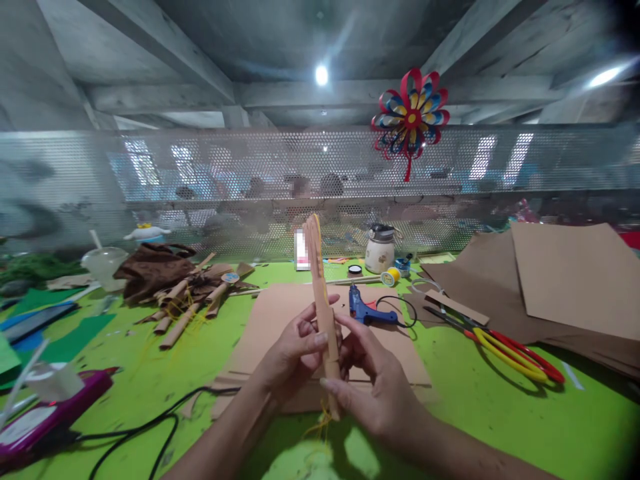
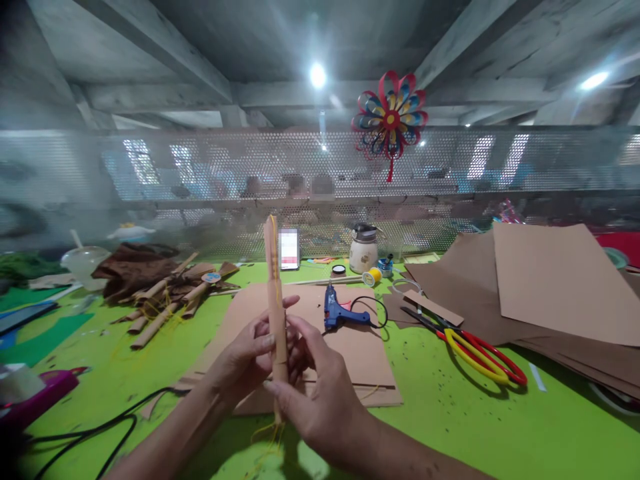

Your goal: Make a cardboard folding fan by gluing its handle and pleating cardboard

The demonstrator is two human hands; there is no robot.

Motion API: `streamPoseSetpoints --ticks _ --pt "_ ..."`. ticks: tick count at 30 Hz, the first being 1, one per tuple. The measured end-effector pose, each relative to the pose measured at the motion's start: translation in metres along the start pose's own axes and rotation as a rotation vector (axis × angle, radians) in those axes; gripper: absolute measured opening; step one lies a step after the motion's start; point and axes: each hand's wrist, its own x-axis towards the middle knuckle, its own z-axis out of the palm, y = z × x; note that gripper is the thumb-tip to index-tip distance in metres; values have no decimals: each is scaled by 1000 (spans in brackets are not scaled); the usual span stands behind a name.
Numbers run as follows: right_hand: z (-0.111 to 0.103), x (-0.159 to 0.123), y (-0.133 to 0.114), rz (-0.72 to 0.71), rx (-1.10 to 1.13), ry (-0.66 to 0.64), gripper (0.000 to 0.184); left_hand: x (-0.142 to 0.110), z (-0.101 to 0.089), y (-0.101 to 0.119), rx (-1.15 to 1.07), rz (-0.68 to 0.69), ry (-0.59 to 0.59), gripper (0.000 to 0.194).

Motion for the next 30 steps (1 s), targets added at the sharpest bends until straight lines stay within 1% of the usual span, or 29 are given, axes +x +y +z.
streamPoseSetpoints --ticks 5,10,17,23,26,28,30 --pt "1 -2 -1 8 51 -20 73 -2 3 1 -3 5 -7 73" --pt "0 0 -1 29 42 -32 73 -1 1 0 7 -11 -17 72" --pt "-1 0 -2 56 22 -47 73 -1 0 -2 -7 -16 -15 66" --pt "-2 -2 -3 7 -116 -56 73 0 2 -4 -26 -5 -11 64" --pt "-5 0 -6 5 -141 -75 71 -2 3 -3 -42 1 -23 66" --pt "-11 1 -6 -21 -218 -60 66 -3 4 -2 -40 5 -35 69" --pt "-19 4 -4 -97 -371 19 54 -3 4 -1 -35 16 -38 71"
